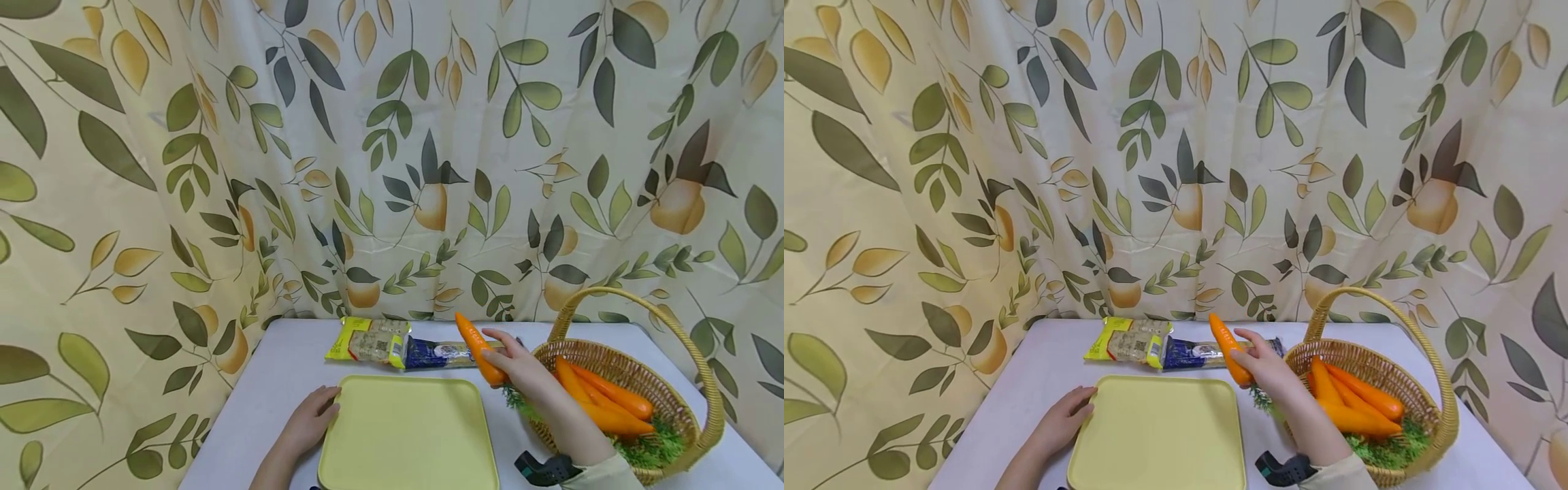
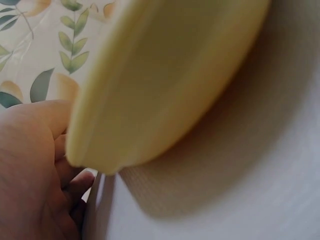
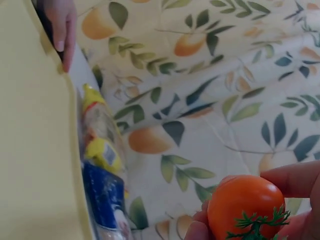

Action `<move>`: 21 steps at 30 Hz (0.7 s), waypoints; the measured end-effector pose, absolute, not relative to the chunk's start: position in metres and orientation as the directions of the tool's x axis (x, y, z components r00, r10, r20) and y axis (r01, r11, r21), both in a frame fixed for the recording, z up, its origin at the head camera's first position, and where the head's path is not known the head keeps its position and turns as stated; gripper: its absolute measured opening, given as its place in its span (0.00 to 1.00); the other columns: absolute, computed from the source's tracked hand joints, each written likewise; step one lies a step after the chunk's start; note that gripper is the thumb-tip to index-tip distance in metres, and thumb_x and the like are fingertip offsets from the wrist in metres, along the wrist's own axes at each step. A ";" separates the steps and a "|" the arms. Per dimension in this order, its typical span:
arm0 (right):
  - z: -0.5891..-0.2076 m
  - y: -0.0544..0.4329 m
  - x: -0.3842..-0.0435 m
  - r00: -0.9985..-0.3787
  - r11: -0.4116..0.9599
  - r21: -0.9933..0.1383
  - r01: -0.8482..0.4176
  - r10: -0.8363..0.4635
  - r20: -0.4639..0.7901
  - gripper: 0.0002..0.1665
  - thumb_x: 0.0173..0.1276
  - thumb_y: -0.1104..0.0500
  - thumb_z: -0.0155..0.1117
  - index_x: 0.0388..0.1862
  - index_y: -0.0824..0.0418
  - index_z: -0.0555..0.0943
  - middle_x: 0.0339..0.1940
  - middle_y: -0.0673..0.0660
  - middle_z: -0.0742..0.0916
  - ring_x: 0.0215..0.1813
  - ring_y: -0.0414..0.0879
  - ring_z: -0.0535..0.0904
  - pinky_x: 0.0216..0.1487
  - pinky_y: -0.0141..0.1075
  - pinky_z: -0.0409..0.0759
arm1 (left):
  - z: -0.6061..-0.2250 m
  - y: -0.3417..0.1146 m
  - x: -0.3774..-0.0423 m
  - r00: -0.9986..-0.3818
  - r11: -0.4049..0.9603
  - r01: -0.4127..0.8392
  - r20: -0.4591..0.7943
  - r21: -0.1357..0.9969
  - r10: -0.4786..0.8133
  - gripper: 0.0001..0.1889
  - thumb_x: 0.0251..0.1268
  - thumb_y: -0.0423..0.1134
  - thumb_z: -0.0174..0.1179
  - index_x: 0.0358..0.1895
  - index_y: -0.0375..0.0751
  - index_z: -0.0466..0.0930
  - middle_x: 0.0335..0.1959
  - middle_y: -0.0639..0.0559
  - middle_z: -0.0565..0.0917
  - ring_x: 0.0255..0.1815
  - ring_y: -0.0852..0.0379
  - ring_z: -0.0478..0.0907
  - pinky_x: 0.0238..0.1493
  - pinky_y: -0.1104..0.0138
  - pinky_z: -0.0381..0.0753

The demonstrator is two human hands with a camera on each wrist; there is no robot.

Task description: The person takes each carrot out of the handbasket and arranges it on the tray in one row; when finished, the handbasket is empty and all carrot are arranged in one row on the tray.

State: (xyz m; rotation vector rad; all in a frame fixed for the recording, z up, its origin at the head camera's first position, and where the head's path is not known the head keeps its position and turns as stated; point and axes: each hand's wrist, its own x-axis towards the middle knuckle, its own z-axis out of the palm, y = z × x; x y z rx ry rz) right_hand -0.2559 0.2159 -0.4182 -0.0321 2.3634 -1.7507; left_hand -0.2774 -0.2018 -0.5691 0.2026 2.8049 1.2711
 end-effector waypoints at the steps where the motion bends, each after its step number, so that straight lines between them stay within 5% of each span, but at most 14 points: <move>1: -0.421 0.213 -0.257 -0.979 0.286 -0.953 0.100 -0.141 -0.146 0.38 0.76 0.49 0.54 0.79 0.54 0.54 0.59 0.68 0.77 0.41 0.50 0.77 0.39 0.37 0.81 | -0.568 -0.201 -0.277 -0.989 0.651 0.101 0.007 0.752 0.146 0.23 0.72 0.50 0.54 0.67 0.50 0.75 0.70 0.45 0.73 0.77 0.37 0.59 0.74 0.38 0.55; 9: -0.423 0.210 -0.261 -0.995 0.070 -0.996 0.057 -0.082 -0.063 0.36 0.79 0.48 0.48 0.80 0.53 0.51 0.68 0.68 0.68 0.51 0.50 0.75 0.47 0.35 0.82 | -0.568 -0.198 -0.280 -0.985 0.658 0.132 0.024 0.741 0.170 0.23 0.73 0.50 0.54 0.67 0.50 0.74 0.70 0.45 0.73 0.76 0.36 0.59 0.74 0.38 0.56; 16: -0.424 0.218 -0.262 -0.983 -0.280 -0.956 -0.082 -0.133 0.124 0.37 0.80 0.46 0.41 0.81 0.47 0.41 0.66 0.54 0.63 0.57 0.49 0.70 0.56 0.43 0.81 | -0.566 -0.198 -0.281 -0.984 0.668 0.140 0.028 0.731 0.176 0.23 0.73 0.49 0.54 0.67 0.48 0.75 0.70 0.44 0.73 0.76 0.36 0.60 0.74 0.38 0.56; 21: -0.425 0.227 -0.257 -0.946 -0.341 -0.918 -0.202 -0.175 0.273 0.35 0.82 0.54 0.39 0.81 0.47 0.40 0.69 0.49 0.61 0.61 0.44 0.72 0.60 0.37 0.79 | -0.567 -0.198 -0.281 -0.982 0.672 0.152 0.033 0.725 0.186 0.23 0.73 0.49 0.54 0.67 0.48 0.74 0.70 0.44 0.74 0.76 0.36 0.60 0.74 0.38 0.56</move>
